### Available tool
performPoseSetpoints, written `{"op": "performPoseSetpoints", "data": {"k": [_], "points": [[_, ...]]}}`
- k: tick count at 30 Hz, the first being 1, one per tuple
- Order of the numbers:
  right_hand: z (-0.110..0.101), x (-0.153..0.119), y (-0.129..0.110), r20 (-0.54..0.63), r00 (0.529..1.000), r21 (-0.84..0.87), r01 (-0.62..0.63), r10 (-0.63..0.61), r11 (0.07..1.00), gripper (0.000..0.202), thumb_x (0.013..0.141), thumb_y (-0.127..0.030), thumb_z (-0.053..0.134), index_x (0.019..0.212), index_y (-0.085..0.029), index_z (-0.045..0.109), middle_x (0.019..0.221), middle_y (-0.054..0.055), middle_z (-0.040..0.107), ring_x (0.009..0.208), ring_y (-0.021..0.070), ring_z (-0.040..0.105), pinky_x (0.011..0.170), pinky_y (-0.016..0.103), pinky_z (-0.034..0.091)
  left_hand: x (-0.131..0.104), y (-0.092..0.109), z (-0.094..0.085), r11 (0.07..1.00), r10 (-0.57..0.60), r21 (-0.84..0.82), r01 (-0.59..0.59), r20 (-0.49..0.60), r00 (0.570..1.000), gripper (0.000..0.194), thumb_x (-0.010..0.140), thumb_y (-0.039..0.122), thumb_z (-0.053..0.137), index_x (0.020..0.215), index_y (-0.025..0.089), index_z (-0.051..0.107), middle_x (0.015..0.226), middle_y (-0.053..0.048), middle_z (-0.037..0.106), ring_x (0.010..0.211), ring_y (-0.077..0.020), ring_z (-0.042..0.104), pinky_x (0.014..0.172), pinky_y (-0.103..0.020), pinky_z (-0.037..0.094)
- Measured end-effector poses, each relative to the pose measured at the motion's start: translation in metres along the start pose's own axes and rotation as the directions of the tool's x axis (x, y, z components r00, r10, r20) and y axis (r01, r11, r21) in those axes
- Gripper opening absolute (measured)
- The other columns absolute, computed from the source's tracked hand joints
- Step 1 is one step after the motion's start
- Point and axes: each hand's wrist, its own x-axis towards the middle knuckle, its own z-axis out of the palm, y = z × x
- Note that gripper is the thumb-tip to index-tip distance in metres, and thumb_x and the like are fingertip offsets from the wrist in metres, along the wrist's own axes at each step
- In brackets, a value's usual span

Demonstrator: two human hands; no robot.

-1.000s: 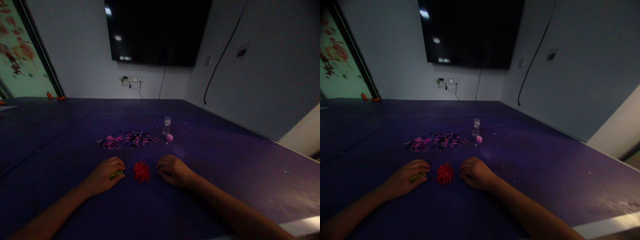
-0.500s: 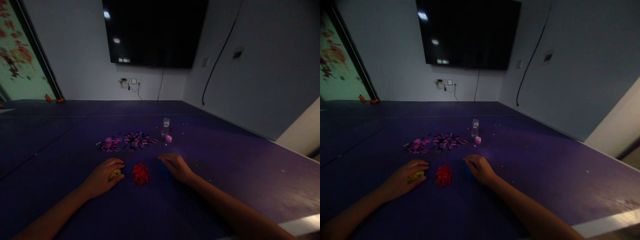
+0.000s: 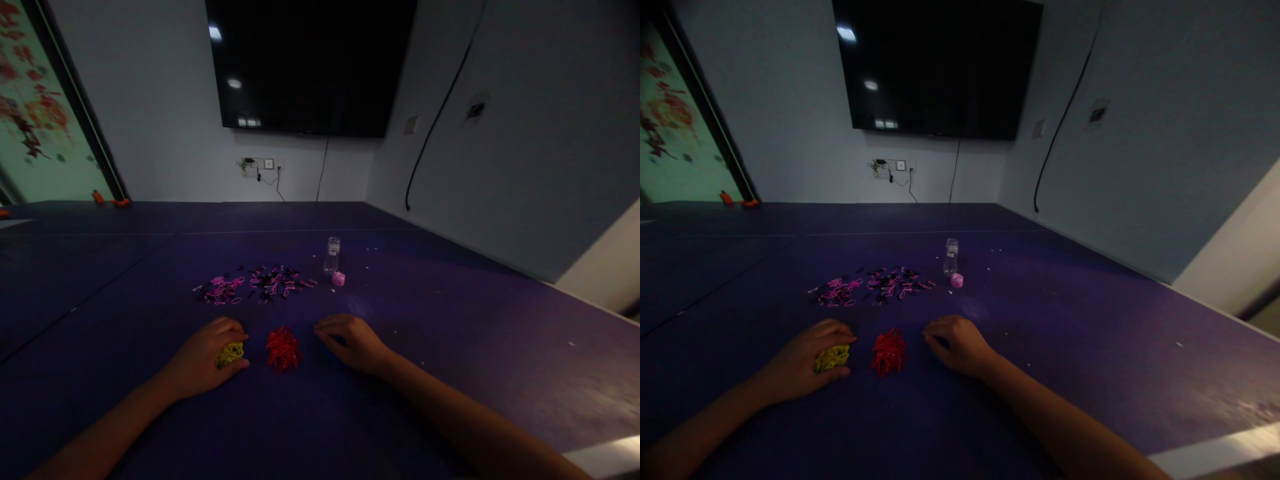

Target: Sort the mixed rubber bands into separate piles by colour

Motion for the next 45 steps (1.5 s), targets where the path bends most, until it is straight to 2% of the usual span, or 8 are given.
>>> {"op": "performPoseSetpoints", "data": {"k": [6, 11, 26, 32, 35, 39, 41, 45], "points": [[-0.017, -0.002, 0.004, 0.135, 0.988, -0.032, 0.082, -0.077, 0.996, 0.06, 0.07, -0.051, 0.065, 0.12, -0.019, 0.056, 0.125, 0.013, 0.055, 0.117, 0.0276, 0.049, 0.097, 0.045, 0.038, -0.003, -0.01, -0.01, 0.997, 0.068, 0.041, -0.071, 0.078, 0.995, 0.069, 0.063, 0.064, 0.062, 0.118, 0.022, 0.056, 0.117, -0.01, 0.057, 0.109, -0.0269, 0.051, 0.093, -0.041, 0.042], [-0.018, -0.003, 0.006, 0.228, 0.971, -0.008, 0.078, -0.074, 0.997, 0.083, 0.06, -0.057, 0.07, 0.131, -0.022, 0.045, 0.134, 0.013, 0.047, 0.123, 0.03, 0.042, 0.1, 0.047, 0.033, -0.004, -0.013, -0.008, 0.998, 0.052, 0.034, -0.056, 0.103, 0.993, 0.072, 0.063, 0.065, 0.061, 0.119, 0.021, 0.055, 0.117, -0.011, 0.057, 0.107, -0.0268, 0.051, 0.091, -0.04, 0.043], [-0.017, -0.004, 0.011, 0.138, 0.989, 0.017, 0.052, -0.054, 0.998, 0.058, 0.078, -0.053, 0.056, 0.125, -0.021, 0.052, 0.123, 0.012, 0.057, 0.114, 0.0258, 0.051, 0.096, 0.044, 0.038, -0.003, -0.013, -0.005, 0.999, 0.033, 0.022, -0.035, 0.098, 0.995, 0.057, 0.069, 0.059, 0.06, 0.111, 0.02, 0.061, 0.109, -0.01, 0.059, 0.102, -0.0248, 0.053, 0.088, -0.037, 0.044], [-0.009, -0.004, 0.015, -0.072, 0.968, 0.286, -0.21, 0.239, 0.935, 0.051, 0.092, -0.049, 0.027, 0.11, -0.018, 0.064, 0.107, 0.012, 0.066, 0.1, 0.0241, 0.059, 0.09, 0.044, 0.043, -0.001, -0.014, -0.003, 0.99, -0.131, -0.053, 0.132, 0.016, 0.991, 0.05, 0.073, 0.057, 0.055, 0.108, 0.022, 0.064, 0.106, -0.008, 0.062, 0.099, -0.0245, 0.055, 0.087, -0.037, 0.044], [0.0, -0.003, 0.023, -0.058, 0.908, 0.592, -0.302, 0.414, 0.747, 0.061, 0.089, -0.058, 0.025, 0.104, -0.017, 0.066, 0.103, 0.012, 0.067, 0.098, 0.0253, 0.061, 0.089, 0.046, 0.044, 0.001, -0.018, 0.0, 0.89, -0.357, -0.331, 0.312, -0.083, 0.93, 0.048, 0.079, 0.058, 0.044, 0.1, 0.022, 0.067, 0.101, -0.008, 0.065, 0.097, -0.0242, 0.057, 0.087, -0.038, 0.044], [0.008, -0.001, 0.036, 0.046, 0.862, 0.83, -0.315, 0.505, 0.461, 0.066, 0.084, -0.066, 0.029, 0.099, -0.015, 0.068, 0.101, 0.013, 0.068, 0.098, 0.0269, 0.061, 0.093, 0.05, 0.041, 0.004, -0.023, 0.0, 0.475, -0.635, -0.804, 0.358, -0.031, 0.772, 0.068, 0.082, 0.064, 0.023, 0.088, 0.015, 0.07, 0.101, -0.012, 0.068, 0.1, -0.0274, 0.059, 0.091, -0.044, 0.043], [0.009, 0.0, 0.04, 0.086, 0.856, 0.873, -0.312, 0.51, 0.375, 0.067, 0.082, -0.068, 0.031, 0.098, -0.015, 0.068, 0.102, 0.014, 0.067, 0.099, 0.027, 0.061, 0.094, 0.05, 0.039, 0.005, -0.024, -0.001, 0.342, -0.651, -0.882, 0.323, 0.026, 0.759, 0.068, 0.081, 0.065, 0.025, 0.084, 0.015, 0.071, 0.102, -0.013, 0.069, 0.107, -0.0285, 0.056, 0.098, -0.045, 0.038], [0.005, -0.001, 0.036, 0.102, 0.884, 0.862, -0.307, 0.455, 0.403, 0.066, 0.082, -0.068, 0.03, 0.101, -0.016, 0.068, 0.102, 0.013, 0.067, 0.1, 0.0265, 0.06, 0.095, 0.05, 0.038, 0.005, -0.022, -0.002, 0.328, -0.59, -0.878, 0.348, 0.097, 0.802, 0.065, 0.08, 0.066, 0.029, 0.084, 0.017, 0.072, 0.106, -0.011, 0.068, 0.112, -0.0281, 0.054, 0.105, -0.045, 0.031]]}}
